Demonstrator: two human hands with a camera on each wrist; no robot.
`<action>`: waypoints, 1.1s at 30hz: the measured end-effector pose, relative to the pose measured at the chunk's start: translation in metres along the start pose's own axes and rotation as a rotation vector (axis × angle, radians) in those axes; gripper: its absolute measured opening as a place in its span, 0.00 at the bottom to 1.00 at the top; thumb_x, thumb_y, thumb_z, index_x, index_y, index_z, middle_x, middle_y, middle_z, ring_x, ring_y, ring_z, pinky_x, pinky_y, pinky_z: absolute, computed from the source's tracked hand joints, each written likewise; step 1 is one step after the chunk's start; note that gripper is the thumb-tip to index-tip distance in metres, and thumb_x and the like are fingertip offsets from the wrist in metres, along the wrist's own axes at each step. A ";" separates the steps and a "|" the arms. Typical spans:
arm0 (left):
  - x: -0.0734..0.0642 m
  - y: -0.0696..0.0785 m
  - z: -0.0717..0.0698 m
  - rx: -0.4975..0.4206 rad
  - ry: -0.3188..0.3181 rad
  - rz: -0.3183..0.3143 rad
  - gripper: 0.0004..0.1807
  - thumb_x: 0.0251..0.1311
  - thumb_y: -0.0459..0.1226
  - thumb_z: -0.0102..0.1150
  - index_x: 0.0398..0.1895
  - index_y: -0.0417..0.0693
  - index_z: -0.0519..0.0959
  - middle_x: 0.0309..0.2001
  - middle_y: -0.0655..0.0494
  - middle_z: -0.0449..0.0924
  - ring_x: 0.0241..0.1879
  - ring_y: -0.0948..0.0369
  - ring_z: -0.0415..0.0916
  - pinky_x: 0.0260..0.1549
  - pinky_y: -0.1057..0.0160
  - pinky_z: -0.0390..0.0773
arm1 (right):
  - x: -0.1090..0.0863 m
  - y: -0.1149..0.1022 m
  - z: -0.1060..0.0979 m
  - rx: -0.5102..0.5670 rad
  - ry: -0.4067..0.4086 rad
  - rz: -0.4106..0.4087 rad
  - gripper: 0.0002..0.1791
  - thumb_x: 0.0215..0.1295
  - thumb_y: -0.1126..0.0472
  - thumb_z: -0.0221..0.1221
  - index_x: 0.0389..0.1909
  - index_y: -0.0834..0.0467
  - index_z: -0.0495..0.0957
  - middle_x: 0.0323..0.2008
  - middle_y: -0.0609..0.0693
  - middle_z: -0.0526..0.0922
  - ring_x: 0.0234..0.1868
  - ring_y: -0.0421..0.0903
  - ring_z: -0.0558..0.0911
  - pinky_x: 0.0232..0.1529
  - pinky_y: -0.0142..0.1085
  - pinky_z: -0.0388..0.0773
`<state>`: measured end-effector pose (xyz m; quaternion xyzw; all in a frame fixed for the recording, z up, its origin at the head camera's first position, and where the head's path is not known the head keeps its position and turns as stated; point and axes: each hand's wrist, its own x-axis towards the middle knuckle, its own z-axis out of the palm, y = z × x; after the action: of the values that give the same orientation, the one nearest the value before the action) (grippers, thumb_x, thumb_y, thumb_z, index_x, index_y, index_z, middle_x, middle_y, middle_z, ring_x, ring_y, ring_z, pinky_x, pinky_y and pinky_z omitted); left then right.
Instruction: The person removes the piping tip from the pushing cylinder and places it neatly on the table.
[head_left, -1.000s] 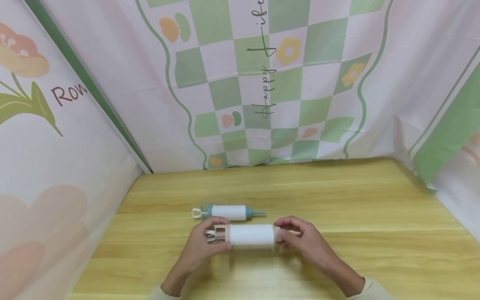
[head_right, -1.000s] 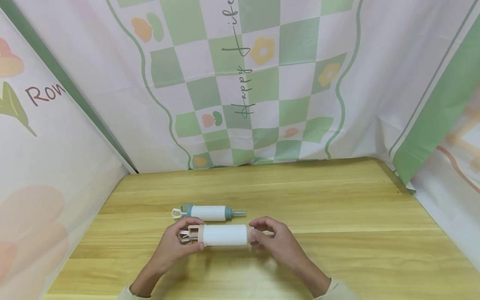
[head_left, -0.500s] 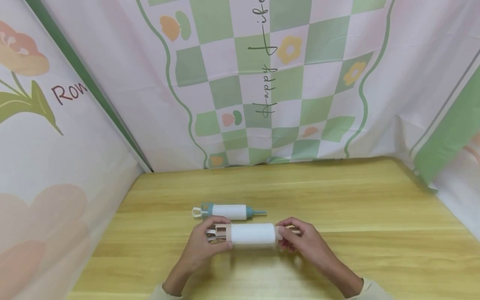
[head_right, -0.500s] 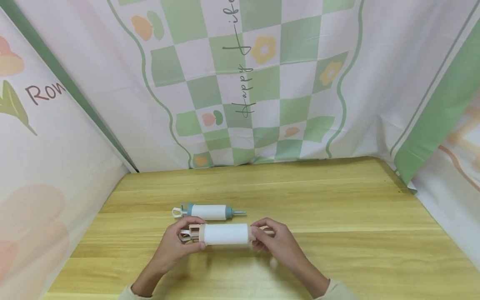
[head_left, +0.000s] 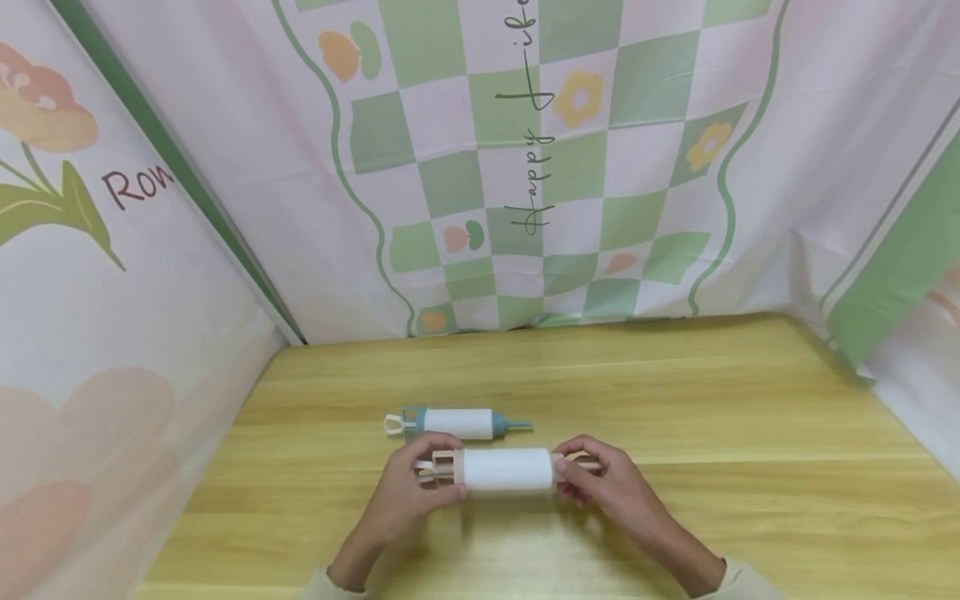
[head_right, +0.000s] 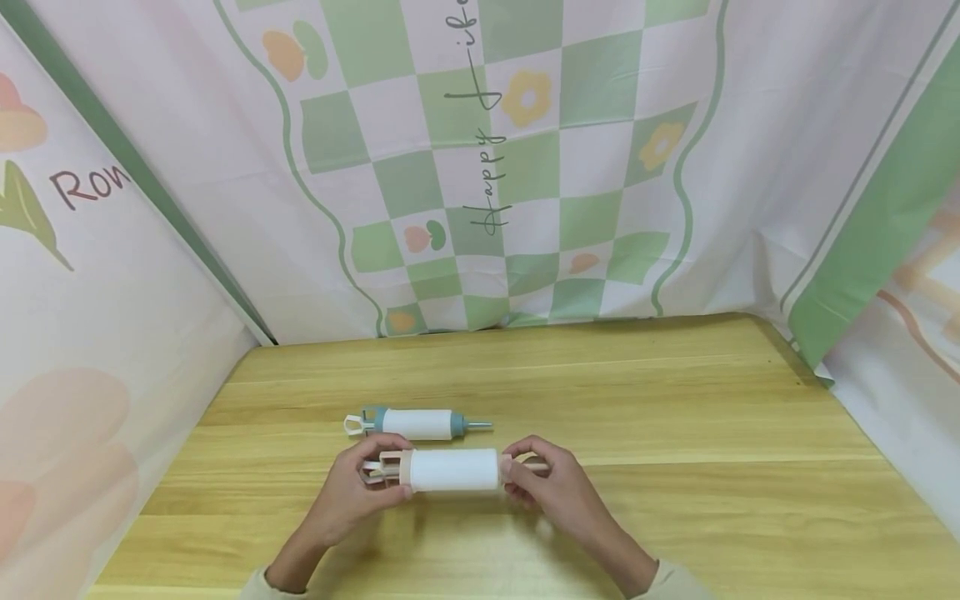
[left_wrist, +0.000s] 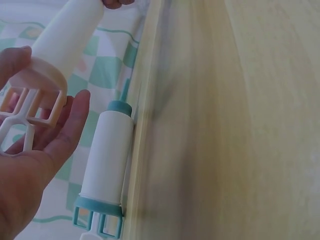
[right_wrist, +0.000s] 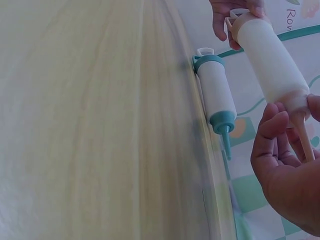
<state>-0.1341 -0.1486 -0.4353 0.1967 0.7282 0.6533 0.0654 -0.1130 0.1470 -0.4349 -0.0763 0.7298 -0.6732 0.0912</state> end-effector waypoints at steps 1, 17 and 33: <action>0.000 0.000 0.000 0.001 -0.002 0.003 0.25 0.47 0.27 0.73 0.51 0.39 0.77 0.48 0.35 0.77 0.45 0.47 0.80 0.41 0.53 0.85 | 0.000 0.000 0.000 -0.001 0.001 -0.006 0.18 0.70 0.58 0.62 0.50 0.70 0.76 0.33 0.63 0.83 0.32 0.52 0.83 0.30 0.34 0.81; 0.000 -0.001 -0.001 -0.009 0.016 0.002 0.25 0.48 0.27 0.72 0.52 0.37 0.77 0.49 0.38 0.78 0.47 0.46 0.79 0.43 0.54 0.84 | 0.000 0.004 -0.001 -0.009 -0.031 -0.095 0.18 0.69 0.62 0.63 0.54 0.67 0.74 0.44 0.63 0.83 0.44 0.62 0.84 0.44 0.44 0.84; 0.000 0.002 -0.001 -0.050 0.030 -0.029 0.27 0.45 0.26 0.73 0.52 0.41 0.77 0.49 0.40 0.77 0.48 0.45 0.79 0.43 0.52 0.84 | 0.002 0.000 -0.004 -0.081 0.031 -0.045 0.18 0.72 0.58 0.59 0.54 0.67 0.76 0.40 0.57 0.83 0.38 0.56 0.84 0.40 0.40 0.83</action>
<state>-0.1335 -0.1492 -0.4331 0.1746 0.7154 0.6731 0.0685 -0.1164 0.1507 -0.4342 -0.0859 0.7560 -0.6460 0.0615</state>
